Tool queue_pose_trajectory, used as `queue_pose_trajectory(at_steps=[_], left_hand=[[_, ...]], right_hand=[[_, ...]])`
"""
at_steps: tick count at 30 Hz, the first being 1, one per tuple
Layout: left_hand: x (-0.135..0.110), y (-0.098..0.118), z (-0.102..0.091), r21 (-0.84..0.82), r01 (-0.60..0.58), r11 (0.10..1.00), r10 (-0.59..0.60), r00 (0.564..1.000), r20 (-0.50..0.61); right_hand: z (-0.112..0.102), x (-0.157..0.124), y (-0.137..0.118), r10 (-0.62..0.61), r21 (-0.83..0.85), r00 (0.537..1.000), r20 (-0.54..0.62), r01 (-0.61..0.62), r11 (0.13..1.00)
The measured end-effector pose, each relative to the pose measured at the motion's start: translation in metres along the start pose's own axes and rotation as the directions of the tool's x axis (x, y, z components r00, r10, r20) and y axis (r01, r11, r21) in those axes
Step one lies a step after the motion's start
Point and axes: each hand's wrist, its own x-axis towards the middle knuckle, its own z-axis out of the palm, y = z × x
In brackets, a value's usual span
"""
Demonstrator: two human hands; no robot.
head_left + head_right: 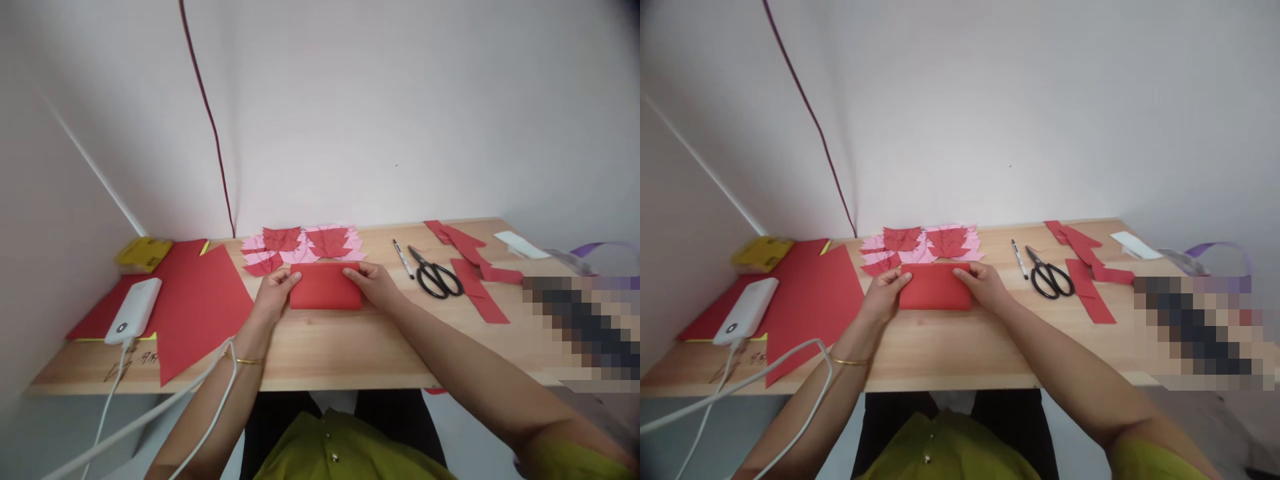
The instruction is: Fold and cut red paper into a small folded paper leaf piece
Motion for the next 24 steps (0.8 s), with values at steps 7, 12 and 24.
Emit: queue_pose_trajectory(at_steps=[7,12,24], left_hand=[[-0.0023,0.0031,-0.0022,0.124,-0.027,0.992,0.038,0.995,-0.087],[-0.0051,0.0035,0.0012,0.093,-0.041,0.995,0.049,0.995,-0.089],[-0.0053,0.0002,-0.0005,0.046,-0.01,0.999,0.013,0.997,-0.072]], right_hand=[[0.0013,-0.0032,-0.0032,-0.045,-0.085,0.998,-0.036,0.042,0.996],[0.0011,-0.0046,-0.0065,-0.04,-0.068,0.998,-0.04,0.037,0.997],[0.0001,-0.0054,-0.008,-0.023,-0.054,1.0,-0.017,0.022,0.998]])
